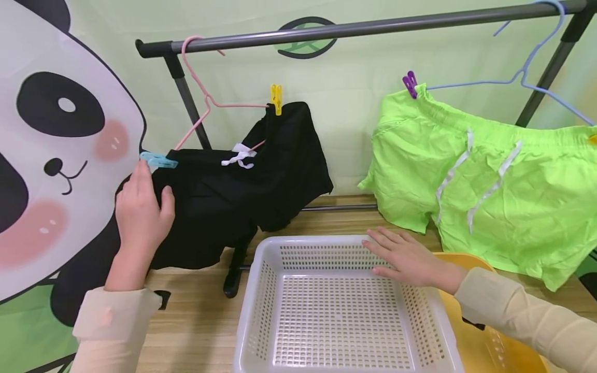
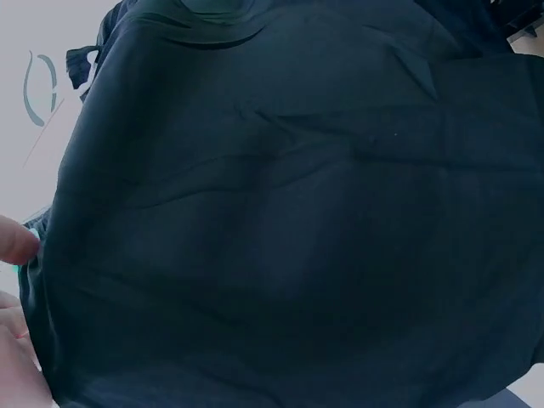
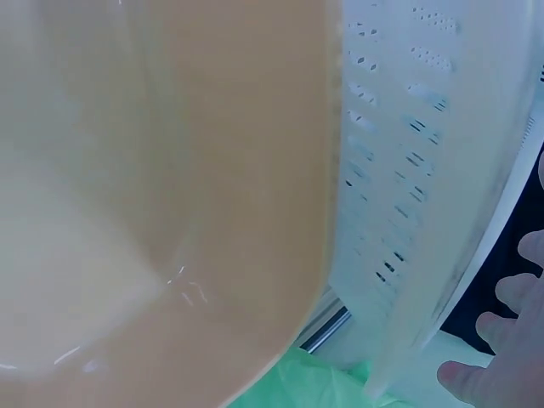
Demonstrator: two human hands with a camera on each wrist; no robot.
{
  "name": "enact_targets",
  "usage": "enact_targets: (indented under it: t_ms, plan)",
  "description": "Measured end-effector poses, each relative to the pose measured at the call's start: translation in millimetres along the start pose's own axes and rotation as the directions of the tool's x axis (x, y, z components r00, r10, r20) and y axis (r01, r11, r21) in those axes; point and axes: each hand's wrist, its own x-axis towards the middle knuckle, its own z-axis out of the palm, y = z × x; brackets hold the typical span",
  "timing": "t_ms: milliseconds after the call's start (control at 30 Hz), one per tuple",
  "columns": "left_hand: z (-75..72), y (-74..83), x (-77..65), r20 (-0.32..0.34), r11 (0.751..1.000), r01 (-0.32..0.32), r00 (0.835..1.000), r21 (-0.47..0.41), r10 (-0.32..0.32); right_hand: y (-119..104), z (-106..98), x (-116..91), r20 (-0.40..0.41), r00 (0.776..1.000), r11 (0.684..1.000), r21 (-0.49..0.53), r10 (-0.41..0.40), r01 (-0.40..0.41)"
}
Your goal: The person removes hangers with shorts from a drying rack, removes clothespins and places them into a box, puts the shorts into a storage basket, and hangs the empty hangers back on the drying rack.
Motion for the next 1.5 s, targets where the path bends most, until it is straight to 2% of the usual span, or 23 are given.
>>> enact_targets:
  t_ms: [133,333,533,767,1100,1267,1500]
  plan:
    - [0.6,-1.5,2.5,0.024,1.000,-0.011,1.000,-0.002,0.011,0,0,-1,0.017,1.000,1.000,0.000,0.009,-0.009]
    - [3.0,-2.3,5.0,0.002,1.000,-0.016,1.000,-0.023,0.016,2,2,-1,0.010,1.000,1.000,0.010,0.016,-0.017]
    - [4.7,-2.6,5.1,-0.041,0.999,-0.017,0.999,-0.038,0.016,4,5,-2,-0.013,1.000,1.000,0.013,0.013,-0.013]
    - [6.6,-2.9,2.7,-0.085,0.999,-0.016,0.996,-0.051,0.011,4,6,-2,0.011,1.000,0.999,0.019,0.027,-0.028]
    - [11.4,-4.8,0.2,-0.194,0.998,-0.057,0.980,-0.030,0.050,5,8,-3,-0.008,1.000,0.999,0.029,0.027,-0.027]
    - [13.1,-4.2,-0.7,-0.238,0.998,-0.040,0.971,-0.038,0.030,5,9,-3,0.004,0.999,0.999,0.039,0.034,-0.034]
    - [14.3,-3.9,1.3,-0.265,0.998,-0.018,0.964,-0.053,0.003,6,9,-3,0.000,0.999,0.998,0.045,0.045,-0.045]
